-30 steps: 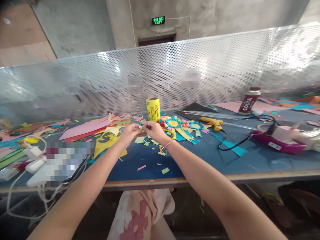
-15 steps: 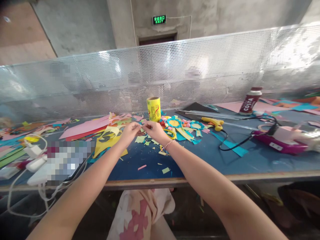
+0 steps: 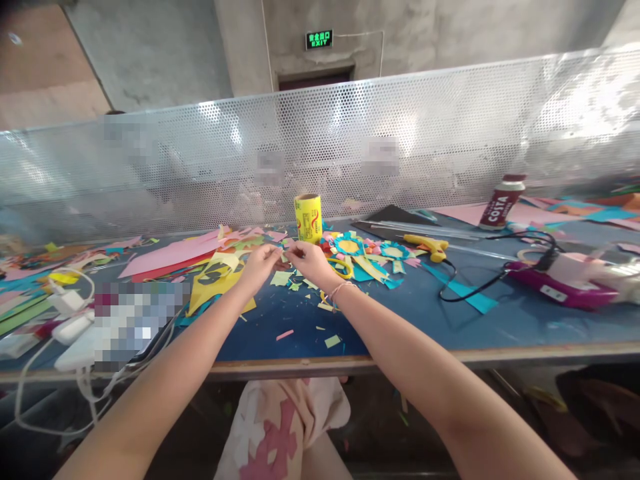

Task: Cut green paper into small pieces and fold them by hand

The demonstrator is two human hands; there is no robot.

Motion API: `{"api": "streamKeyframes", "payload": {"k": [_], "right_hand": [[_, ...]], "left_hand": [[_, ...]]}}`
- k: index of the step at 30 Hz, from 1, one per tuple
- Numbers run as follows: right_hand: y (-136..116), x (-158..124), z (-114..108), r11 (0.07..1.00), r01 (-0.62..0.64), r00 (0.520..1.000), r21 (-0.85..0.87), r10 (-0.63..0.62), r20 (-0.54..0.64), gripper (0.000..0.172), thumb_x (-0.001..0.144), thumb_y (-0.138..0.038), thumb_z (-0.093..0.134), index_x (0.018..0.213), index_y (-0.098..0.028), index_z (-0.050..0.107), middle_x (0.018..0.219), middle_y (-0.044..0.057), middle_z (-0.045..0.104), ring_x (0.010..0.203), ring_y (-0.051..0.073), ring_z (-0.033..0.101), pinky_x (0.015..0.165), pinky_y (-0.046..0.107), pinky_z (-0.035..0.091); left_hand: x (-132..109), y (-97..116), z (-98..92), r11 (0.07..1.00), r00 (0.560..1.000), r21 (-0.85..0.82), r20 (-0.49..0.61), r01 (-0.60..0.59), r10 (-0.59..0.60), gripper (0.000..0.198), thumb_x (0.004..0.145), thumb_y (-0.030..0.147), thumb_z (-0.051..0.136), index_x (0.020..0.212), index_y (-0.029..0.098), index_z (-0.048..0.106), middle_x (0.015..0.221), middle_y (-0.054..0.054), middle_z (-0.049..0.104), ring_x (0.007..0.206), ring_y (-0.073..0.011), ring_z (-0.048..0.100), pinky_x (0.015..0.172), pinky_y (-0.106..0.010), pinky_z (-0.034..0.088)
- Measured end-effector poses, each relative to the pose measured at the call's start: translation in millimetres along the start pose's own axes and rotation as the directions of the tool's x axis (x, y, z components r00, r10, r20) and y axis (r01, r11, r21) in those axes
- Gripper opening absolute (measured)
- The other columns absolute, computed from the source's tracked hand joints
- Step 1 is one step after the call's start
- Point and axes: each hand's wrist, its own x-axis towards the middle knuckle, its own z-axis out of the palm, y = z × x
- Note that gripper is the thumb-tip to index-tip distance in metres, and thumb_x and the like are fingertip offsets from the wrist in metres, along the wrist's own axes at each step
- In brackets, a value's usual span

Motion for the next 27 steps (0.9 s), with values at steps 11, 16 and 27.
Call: {"api": "streamKeyframes", "payload": {"k": [11,16,27], "right_hand": [[0.5,-0.3,-1.3,0.991,0.015,1.0,0.133,-0.018,0.021,0.021,0.073,-0.021,0.053,0.091,-0.016,0.062,0.083,0.005,0.065,0.075,0.015,0.06,0.066,0.027,0.049],[1.4,0.8,-2.8,0.978,-0.058,0.998,0.199,0.06,-0.005,0.02,0.073,-0.019,0.05,0.088,-0.016,0.062,0.07,0.002,0.061,0.063,0.012,0.058,0.06,0.026,0.049],[-5.3,3.0,-5.8,0.924,-0.162,0.983,0.345,0.18,-0.019,0.014,0.069,-0.023,0.054,0.081,-0.017,0.06,0.062,-0.002,0.057,0.055,0.009,0.053,0.055,0.023,0.047]], "left_hand": [[-2.3,5.5,0.0,0.973,0.993,-0.212,-0.046,0.094,-0.106,0.024,0.063,0.011,0.064,0.086,0.015,0.059,0.063,-0.002,0.064,0.063,-0.0162,0.065,0.068,-0.03,0.051],[-4.4,8.4,0.9,0.957,0.993,-0.266,0.002,0.114,-0.118,0.025,0.062,0.011,0.062,0.086,0.016,0.059,0.061,-0.001,0.064,0.065,-0.0163,0.065,0.07,-0.031,0.052],[-4.0,6.2,-0.7,0.978,1.0,-0.206,-0.003,0.026,-0.027,0.022,0.057,0.016,0.068,0.078,0.014,0.062,0.066,-0.002,0.066,0.066,-0.0152,0.064,0.073,-0.031,0.05]]}}
